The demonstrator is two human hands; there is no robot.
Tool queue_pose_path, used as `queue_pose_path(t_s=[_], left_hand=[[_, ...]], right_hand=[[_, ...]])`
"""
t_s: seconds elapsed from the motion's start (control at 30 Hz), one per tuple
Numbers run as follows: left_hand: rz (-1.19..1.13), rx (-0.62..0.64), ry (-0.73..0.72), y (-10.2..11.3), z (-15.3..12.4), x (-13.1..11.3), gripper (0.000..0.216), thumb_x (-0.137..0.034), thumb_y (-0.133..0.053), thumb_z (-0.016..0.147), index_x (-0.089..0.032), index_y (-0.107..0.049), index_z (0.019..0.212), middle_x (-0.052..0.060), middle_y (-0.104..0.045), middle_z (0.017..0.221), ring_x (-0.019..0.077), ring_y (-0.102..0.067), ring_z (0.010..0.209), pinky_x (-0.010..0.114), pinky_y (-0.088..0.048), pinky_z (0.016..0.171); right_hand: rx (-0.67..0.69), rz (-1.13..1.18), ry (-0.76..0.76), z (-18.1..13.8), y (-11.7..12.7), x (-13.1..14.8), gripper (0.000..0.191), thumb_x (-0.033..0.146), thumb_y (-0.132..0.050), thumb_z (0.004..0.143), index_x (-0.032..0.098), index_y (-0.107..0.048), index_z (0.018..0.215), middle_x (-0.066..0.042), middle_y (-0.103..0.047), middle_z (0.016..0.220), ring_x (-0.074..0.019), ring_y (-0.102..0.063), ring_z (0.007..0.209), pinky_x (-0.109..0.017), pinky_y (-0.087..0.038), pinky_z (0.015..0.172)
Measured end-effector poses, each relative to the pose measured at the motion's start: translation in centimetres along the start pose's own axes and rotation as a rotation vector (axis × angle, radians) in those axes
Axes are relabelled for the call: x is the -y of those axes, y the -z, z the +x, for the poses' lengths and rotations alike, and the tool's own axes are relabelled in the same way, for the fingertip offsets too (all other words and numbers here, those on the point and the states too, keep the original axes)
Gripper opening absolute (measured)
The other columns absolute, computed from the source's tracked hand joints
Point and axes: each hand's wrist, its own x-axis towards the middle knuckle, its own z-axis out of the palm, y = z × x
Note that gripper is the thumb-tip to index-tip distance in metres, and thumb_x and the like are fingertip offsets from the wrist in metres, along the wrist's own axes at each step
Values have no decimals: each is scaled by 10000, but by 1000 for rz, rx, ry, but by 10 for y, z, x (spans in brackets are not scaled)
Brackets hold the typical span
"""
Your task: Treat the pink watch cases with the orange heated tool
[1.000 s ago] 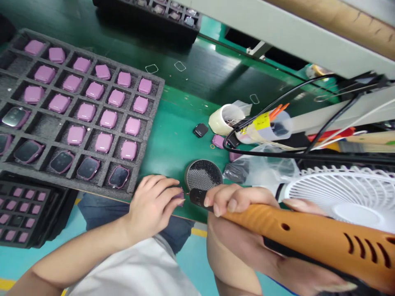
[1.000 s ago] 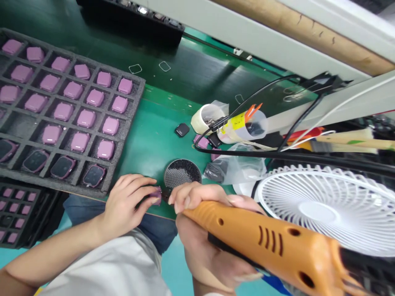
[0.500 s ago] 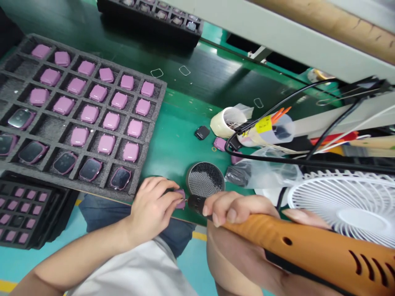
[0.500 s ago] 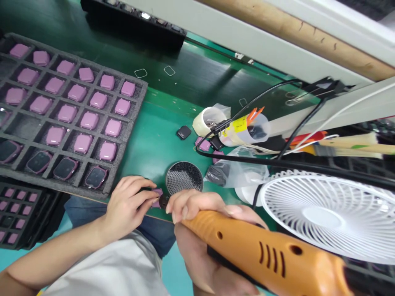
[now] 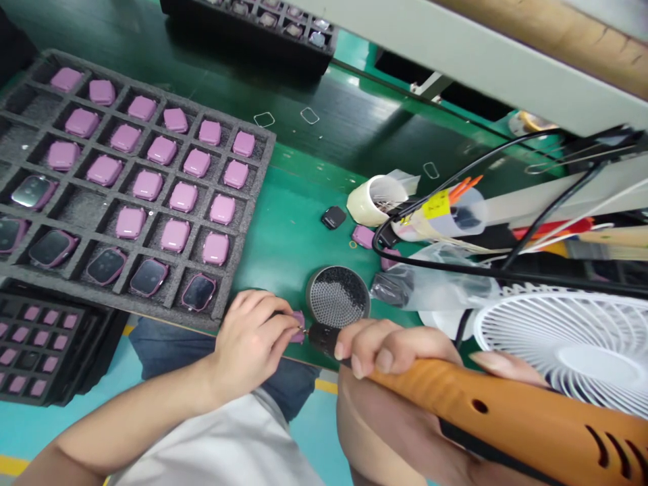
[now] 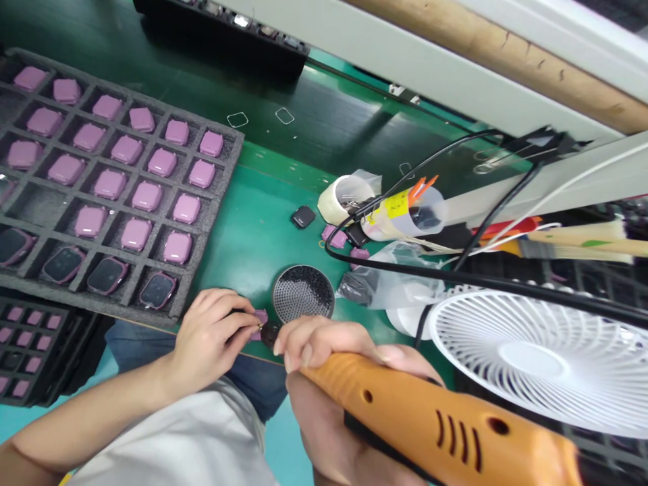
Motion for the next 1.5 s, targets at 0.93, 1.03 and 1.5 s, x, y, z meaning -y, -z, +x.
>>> queue_pose_path(t_s=[0.93,1.03,1.5], left_hand=[[-7,-8,21,0,-1,1,65,-202,-756,1119,-235,-779,1068,28,-826,1136,218,-733,1109,428,-522,996],[-12,-14,21,0,-1,1,64,-197,-755,1119,-234,-781,1075,26,-823,1126,216,-728,1101,430,-524,993],[78,73,-95,4,-5,1,154,-209,-778,1079,-233,-799,1230,69,-830,1320,280,-703,1231,502,-546,1095]], right_hand=[[-26,-14,-3,-3,-2,0,505,760,-552,1106,386,-765,1369,-1,-714,906,-226,-609,680,-451,-576,640],[-16,-28,-18,-5,0,-1,472,745,-663,1069,403,-751,1382,7,-714,915,-225,-612,681,-452,-576,641],[-8,-60,29,10,-7,-4,549,786,-479,1121,396,-764,1380,-2,-693,936,-221,-582,719,-438,-575,655]])
